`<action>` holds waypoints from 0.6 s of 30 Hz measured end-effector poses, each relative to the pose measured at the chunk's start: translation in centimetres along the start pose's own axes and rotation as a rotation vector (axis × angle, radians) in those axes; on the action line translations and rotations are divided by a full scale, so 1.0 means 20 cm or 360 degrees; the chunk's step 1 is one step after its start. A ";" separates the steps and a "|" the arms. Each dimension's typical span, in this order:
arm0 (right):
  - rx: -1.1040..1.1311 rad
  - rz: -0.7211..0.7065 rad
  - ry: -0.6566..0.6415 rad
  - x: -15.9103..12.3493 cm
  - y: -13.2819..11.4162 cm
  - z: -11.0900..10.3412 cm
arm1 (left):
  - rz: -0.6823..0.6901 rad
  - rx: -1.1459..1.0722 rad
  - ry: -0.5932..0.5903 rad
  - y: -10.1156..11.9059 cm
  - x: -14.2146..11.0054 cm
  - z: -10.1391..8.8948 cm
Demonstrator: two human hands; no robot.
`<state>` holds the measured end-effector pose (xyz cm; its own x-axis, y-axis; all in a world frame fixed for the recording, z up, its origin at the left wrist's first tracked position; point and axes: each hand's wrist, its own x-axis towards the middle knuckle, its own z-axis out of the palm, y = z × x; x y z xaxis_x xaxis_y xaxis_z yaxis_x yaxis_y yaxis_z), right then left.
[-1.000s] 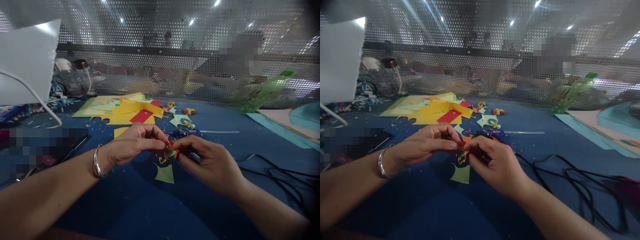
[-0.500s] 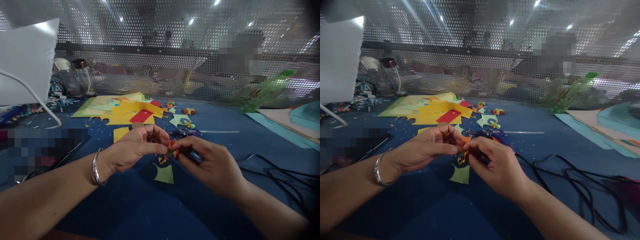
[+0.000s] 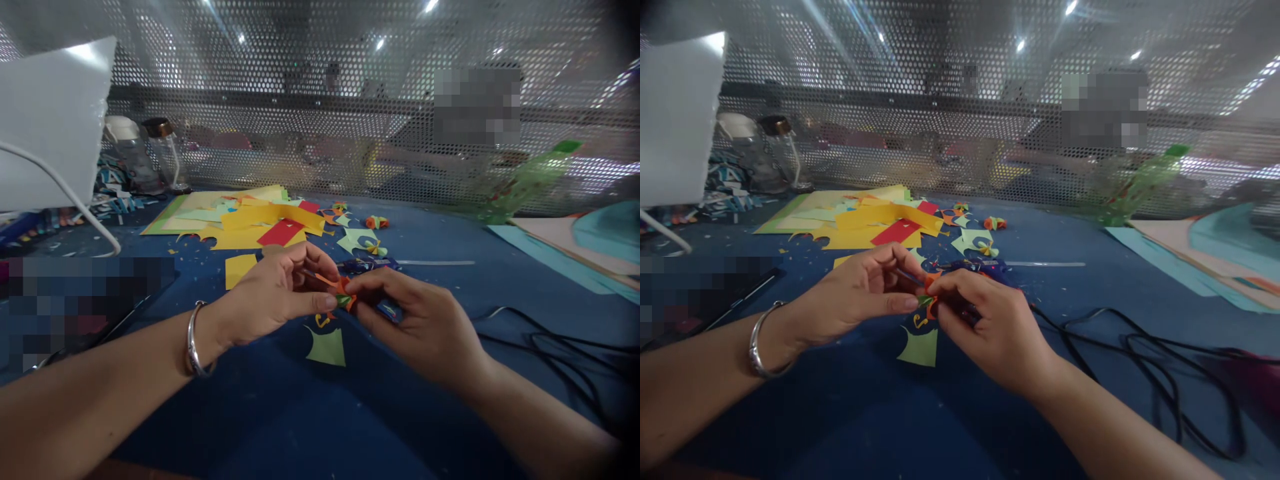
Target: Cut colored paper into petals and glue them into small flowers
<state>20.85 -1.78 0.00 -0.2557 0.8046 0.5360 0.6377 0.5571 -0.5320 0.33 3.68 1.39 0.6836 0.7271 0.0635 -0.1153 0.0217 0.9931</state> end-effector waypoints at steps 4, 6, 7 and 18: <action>-0.0001 0.0001 0.0015 0.00 0.00 0.00 | 0.0183 0.0167 -0.0012 -0.01 0.00 0.01; -0.0005 0.0005 0.0018 0.00 0.00 0.00 | 0.0269 0.0264 0.0002 0.00 -0.01 0.02; 0.0002 0.0006 0.0013 0.00 0.00 -0.01 | 0.0312 0.0313 0.0008 0.00 -0.01 0.03; 0.0132 0.0083 -0.0005 0.01 -0.02 -0.01 | 0.0445 0.0690 0.0140 0.02 -0.02 0.05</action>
<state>20.70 -1.89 0.45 -0.2259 0.8335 0.5043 0.5878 0.5294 -0.6117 0.65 2.70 1.93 0.6044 0.7195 0.3421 0.0369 -0.4542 0.8901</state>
